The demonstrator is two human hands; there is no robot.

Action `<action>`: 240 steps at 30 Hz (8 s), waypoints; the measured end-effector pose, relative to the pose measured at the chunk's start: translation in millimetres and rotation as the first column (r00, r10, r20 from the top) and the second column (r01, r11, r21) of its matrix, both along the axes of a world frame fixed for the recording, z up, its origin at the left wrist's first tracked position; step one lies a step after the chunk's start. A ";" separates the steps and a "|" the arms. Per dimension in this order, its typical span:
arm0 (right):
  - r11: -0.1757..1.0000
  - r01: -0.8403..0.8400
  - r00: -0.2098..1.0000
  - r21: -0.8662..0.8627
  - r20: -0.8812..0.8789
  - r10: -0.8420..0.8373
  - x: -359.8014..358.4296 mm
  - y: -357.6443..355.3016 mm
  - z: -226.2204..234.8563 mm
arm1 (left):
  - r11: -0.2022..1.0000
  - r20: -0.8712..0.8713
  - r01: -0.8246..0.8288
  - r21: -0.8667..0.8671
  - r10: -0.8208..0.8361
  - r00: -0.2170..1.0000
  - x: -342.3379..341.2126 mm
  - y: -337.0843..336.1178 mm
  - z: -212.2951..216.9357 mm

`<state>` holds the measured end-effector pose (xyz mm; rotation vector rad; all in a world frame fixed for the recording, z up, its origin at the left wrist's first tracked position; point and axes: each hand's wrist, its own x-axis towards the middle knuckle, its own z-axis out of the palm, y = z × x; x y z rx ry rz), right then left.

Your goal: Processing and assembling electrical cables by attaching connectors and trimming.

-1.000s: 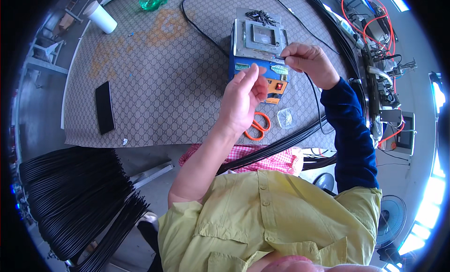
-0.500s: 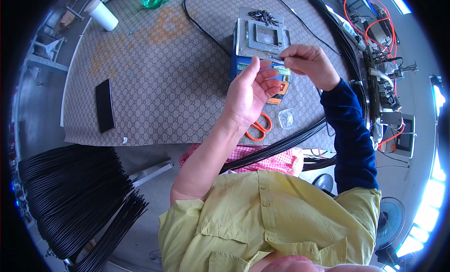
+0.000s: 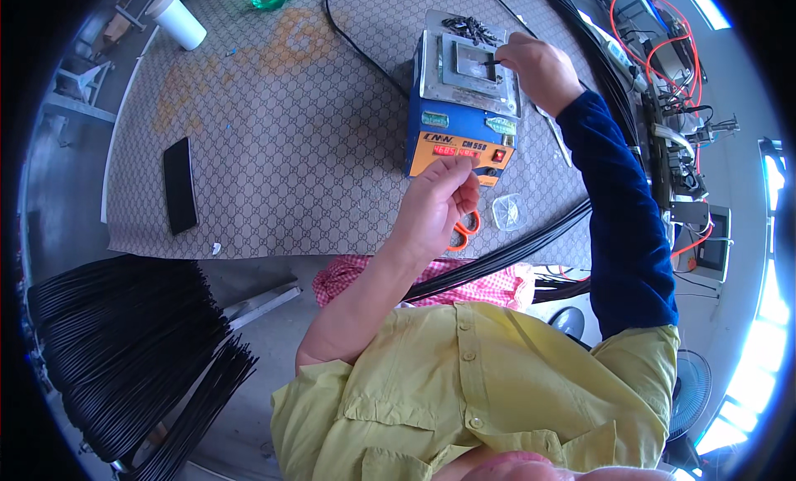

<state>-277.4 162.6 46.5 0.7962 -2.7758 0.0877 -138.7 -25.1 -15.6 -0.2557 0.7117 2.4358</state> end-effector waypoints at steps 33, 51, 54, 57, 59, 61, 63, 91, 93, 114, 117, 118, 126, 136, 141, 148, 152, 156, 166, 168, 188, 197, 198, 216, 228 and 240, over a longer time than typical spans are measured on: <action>0.610 0.401 0.727 -0.684 0.643 0.243 43.4 13.5 9.6 | 0.990 -0.133 -0.114 -0.084 0.102 0.986 -19.6 -3.8 3.2; 0.560 0.212 0.868 -0.801 0.417 0.269 78.0 -8.4 2.3 | 0.994 -0.046 -0.101 0.044 0.103 0.994 -32.3 8.4 24.2; 0.573 0.197 0.889 -0.795 0.392 0.239 81.1 -10.9 2.9 | 0.995 -0.049 -0.088 0.056 0.090 0.995 -32.2 10.7 25.3; 0.550 0.201 0.896 -0.811 0.379 0.232 84.3 -13.2 3.4 | 0.993 -0.044 -0.075 0.086 0.079 0.996 -31.8 11.9 25.8; 0.533 0.217 0.898 -0.818 0.382 0.220 86.3 -14.4 3.9 | 0.992 -0.042 -0.071 0.103 0.075 0.996 -31.0 12.7 25.9; 0.528 0.239 0.901 -0.815 0.389 0.194 88.0 -15.2 4.4 | 0.991 -0.046 -0.071 0.113 0.077 0.996 -29.1 13.9 25.3; 0.493 0.243 0.900 -0.836 0.383 0.207 89.2 -15.7 2.8 | 0.990 -0.093 -0.123 0.063 0.129 0.987 -26.3 16.1 23.5; 0.482 0.113 0.988 -0.869 0.152 0.043 133.9 -25.9 -5.3 | 0.877 -0.445 -0.384 -0.290 0.231 0.865 -4.7 14.3 43.7; 0.377 0.151 0.980 -0.914 0.188 0.064 136.2 -29.6 -12.7 | 0.853 -0.494 -0.461 -0.244 0.300 0.816 -4.1 19.9 40.3; -0.225 0.647 0.751 -0.729 0.557 0.353 159.8 -34.9 -11.6 | 0.782 -0.600 -0.574 -0.243 0.344 0.722 10.6 34.8 30.3; -0.189 0.599 0.786 -0.778 0.527 0.322 162.5 -33.9 -12.3 | 0.810 -0.569 -0.523 -0.264 0.307 0.762 9.7 30.6 34.4; -0.171 0.578 0.800 -0.798 0.514 0.309 163.4 -33.9 -12.3 | 0.816 -0.568 -0.511 -0.272 0.292 0.769 9.2 29.9 34.1; 0.022 0.409 0.899 -0.912 0.407 0.159 166.2 -34.5 -13.6 | 0.814 -0.614 -0.515 -0.269 0.267 0.743 12.5 26.6 36.4; -0.029 0.460 0.877 -0.888 0.449 0.173 169.0 -36.5 -13.3 | 0.816 -0.589 -0.533 -0.223 0.323 0.741 13.2 29.2 34.3; -0.179 0.553 0.819 -0.814 0.493 0.293 169.4 -35.2 -14.8 | 0.856 -0.518 -0.497 -0.139 0.365 0.774 13.1 34.5 32.9; -0.201 0.535 0.833 -0.821 0.472 0.290 171.5 -33.9 -16.9 | 0.939 -0.283 -0.341 -0.047 0.315 0.906 13.0 33.6 37.8; -0.183 0.584 0.785 -0.791 0.492 0.377 173.0 -31.8 -15.5 | 0.971 -0.175 -0.215 0.103 0.230 0.957 10.5 28.2 33.7; -0.213 0.667 0.700 -0.714 0.503 0.507 174.3 -23.5 -16.6 | 0.954 -0.373 -0.279 -0.105 0.223 0.901 10.3 25.8 29.0; -0.332 0.672 0.732 -0.662 0.522 0.438 185.1 -25.9 -20.8 | 0.854 -0.467 -0.399 -0.333 0.218 0.857 40.5 31.4 36.2; -0.317 0.688 0.714 -0.653 0.532 0.454 187.3 -24.7 -23.9 | 0.834 -0.495 -0.432 -0.344 0.230 0.838 41.6 32.2 30.6; -0.184 0.624 0.744 -0.760 0.504 0.439 207.5 -39.7 -44.5 | 0.949 -0.311 -0.195 -0.246 0.113 0.944 53.1 17.9 20.4; 0.758 0.159 0.945 -0.633 0.319 0.068 192.0 -45.3 -94.0 | 0.989 -0.149 -0.092 -0.117 0.074 0.986 74.8 -20.0 -9.2; 0.838 0.128 0.955 -0.530 0.292 0.040 190.1 -49.9 -102.9 | 0.991 -0.151 -0.083 -0.110 0.065 0.986 78.5 -19.2 -11.4; 0.474 0.558 0.363 -0.681 0.714 0.599 216.5 -7.2 -30.6 | 0.961 -0.150 -0.091 -0.260 0.053 0.987 82.0 -8.0 -12.2; 0.559 0.447 0.355 -0.698 0.712 0.606 210.6 -8.5 -33.4 | 0.909 -0.261 -0.149 -0.390 0.046 0.964 82.9 -5.7 -12.3; 0.380 0.559 0.457 -0.737 0.656 0.601 214.3 -14.7 -34.8 | 0.628 -0.595 -0.412 -0.660 -0.103 0.797 82.0 -1.4 -22.3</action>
